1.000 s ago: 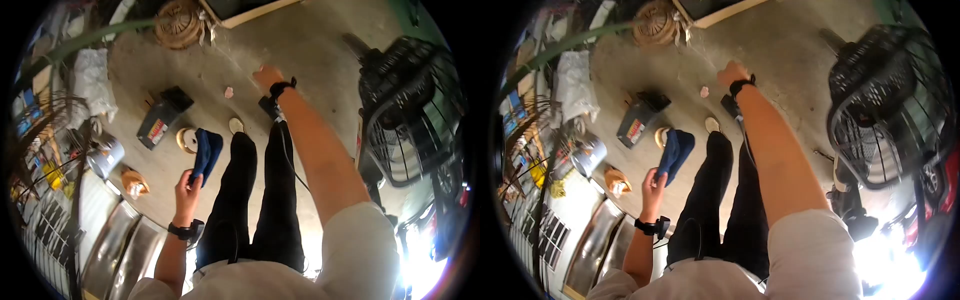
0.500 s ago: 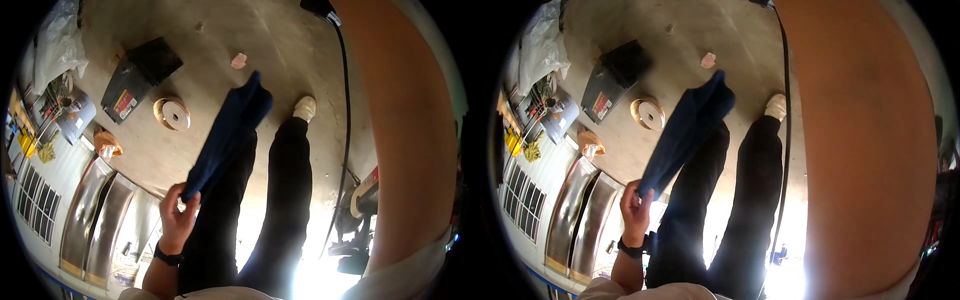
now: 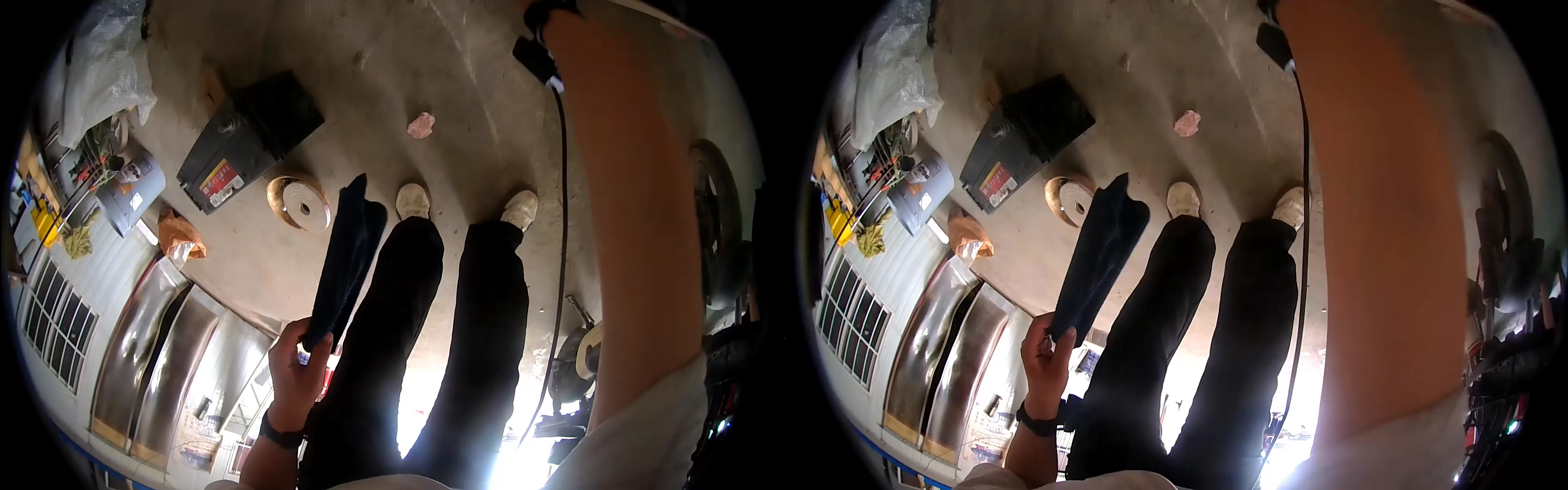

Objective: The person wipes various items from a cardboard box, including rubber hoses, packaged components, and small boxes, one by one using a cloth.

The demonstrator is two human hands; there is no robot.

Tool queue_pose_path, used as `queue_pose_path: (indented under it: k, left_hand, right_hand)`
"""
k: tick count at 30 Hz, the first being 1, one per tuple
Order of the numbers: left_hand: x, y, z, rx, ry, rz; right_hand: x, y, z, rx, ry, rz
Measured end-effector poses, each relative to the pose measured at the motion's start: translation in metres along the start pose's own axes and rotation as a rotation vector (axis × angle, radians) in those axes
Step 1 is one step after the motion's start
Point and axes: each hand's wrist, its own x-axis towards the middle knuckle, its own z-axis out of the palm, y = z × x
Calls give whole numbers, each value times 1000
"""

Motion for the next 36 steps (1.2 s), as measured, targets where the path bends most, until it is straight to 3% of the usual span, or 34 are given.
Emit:
queue_pose_path:
  k: [2, 6, 13, 17, 21, 24, 31, 36]
  left_hand:
    - [0, 0, -3, 11, 25, -16]
    - [0, -5, -7, 19, 28, -72]
    - [8, 5, -4, -1, -11, 129]
    - [7, 4, -4, 9, -55, 177]
    - [-5, -15, -3, 5, -58, 156]
    - [-16, -39, 2, -65, -34, 134]
    - [-57, -88, 20, -124, 89, 53]
    - [-104, -114, 23, -231, 183, -55]
  right_hand:
    - [-19, 9, 7, 4, 114, -44]
    - [-52, 26, 6, -7, 45, -29]
    - [-103, 33, 1, -37, -30, 36]
    - [-156, 37, 4, -2, 83, -12]
    - [-232, 42, -4, 18, -212, 1]
    - [-295, 28, -2, -25, -106, -84]
    - [-399, -45, 0, 68, -366, -204]
    - [-457, -79, 10, 54, -410, -275]
